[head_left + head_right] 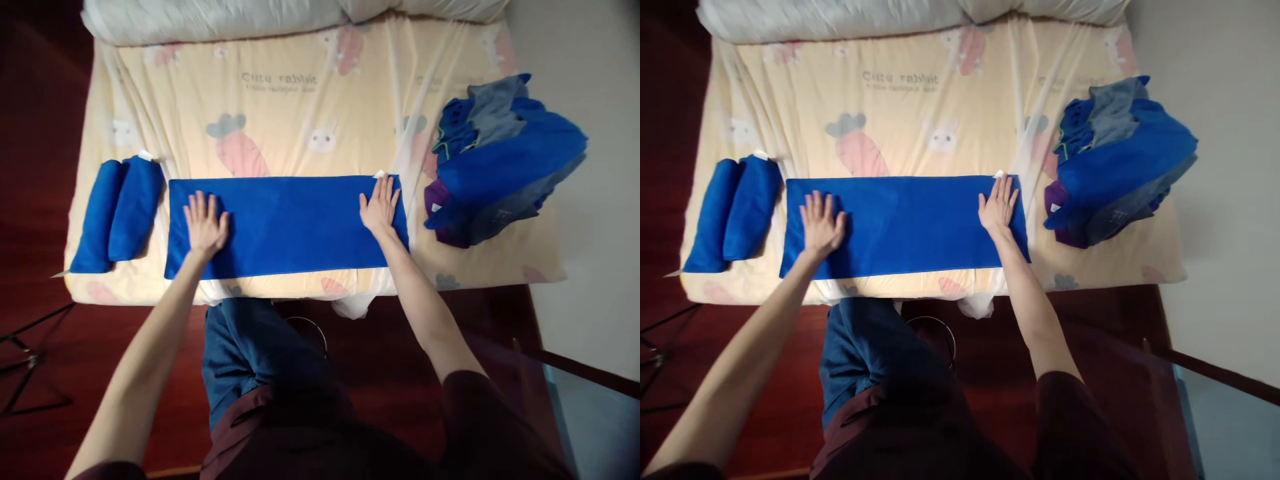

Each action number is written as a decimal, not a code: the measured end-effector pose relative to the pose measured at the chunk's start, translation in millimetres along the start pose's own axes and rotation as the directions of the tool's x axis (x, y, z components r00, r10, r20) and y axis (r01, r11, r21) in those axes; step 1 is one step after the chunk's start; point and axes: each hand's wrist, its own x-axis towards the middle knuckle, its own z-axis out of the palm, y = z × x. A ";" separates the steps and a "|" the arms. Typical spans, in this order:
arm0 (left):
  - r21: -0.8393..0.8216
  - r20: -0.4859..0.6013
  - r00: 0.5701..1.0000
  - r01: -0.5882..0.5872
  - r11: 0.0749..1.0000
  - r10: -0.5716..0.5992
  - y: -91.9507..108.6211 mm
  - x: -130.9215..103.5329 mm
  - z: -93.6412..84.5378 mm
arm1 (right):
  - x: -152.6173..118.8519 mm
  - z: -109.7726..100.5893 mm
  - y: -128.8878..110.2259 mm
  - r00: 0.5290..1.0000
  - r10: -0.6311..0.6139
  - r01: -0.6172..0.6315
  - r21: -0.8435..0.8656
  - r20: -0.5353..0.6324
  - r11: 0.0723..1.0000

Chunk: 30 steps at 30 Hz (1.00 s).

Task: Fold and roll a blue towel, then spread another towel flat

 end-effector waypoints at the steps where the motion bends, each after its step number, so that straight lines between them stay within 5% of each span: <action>1: -0.018 0.020 0.998 -0.055 0.998 0.055 19.0 -11.3 6.0 | -12.7 1.5 -19.3 0.998 -0.058 0.058 0.017 -0.008 0.998; 4: -0.070 0.099 0.968 -0.224 0.972 0.230 77.2 -37.5 28.8 | -57.9 14.9 -87.9 0.965 -0.253 0.248 0.076 0.067 0.966; 7: -0.074 0.130 0.952 -0.271 0.960 0.279 120.4 -51.8 52.9 | -98.5 35.3 -150.1 0.911 -0.365 0.355 0.086 0.189 0.931; 11: -0.075 0.113 0.961 -0.244 0.967 0.252 134.0 -59.0 69.1 | -120.4 49.6 -178.0 0.915 -0.348 0.336 0.094 0.203 0.937; 15: -0.062 0.064 0.978 -0.196 0.979 0.200 103.5 -63.6 57.7 | -115.3 39.8 -138.5 0.919 -0.354 0.335 0.126 0.175 0.934; 19: 0.004 -0.025 1.000 0.004 1.000 -0.004 46.4 -81.7 29.7 | -115.7 18.3 -63.2 0.968 -0.216 0.215 0.023 0.132 0.976; 25: 0.087 -0.067 0.969 0.244 0.966 -0.239 -37.6 -133.2 -16.1 | -139.8 -17.8 48.0 0.999 -0.014 0.023 -0.166 0.053 0.986; 30: 0.094 -0.044 0.926 0.379 0.921 -0.376 -58.6 -183.5 -44.2 | -161.9 -43.4 77.7 0.976 0.212 -0.201 -0.170 0.050 0.965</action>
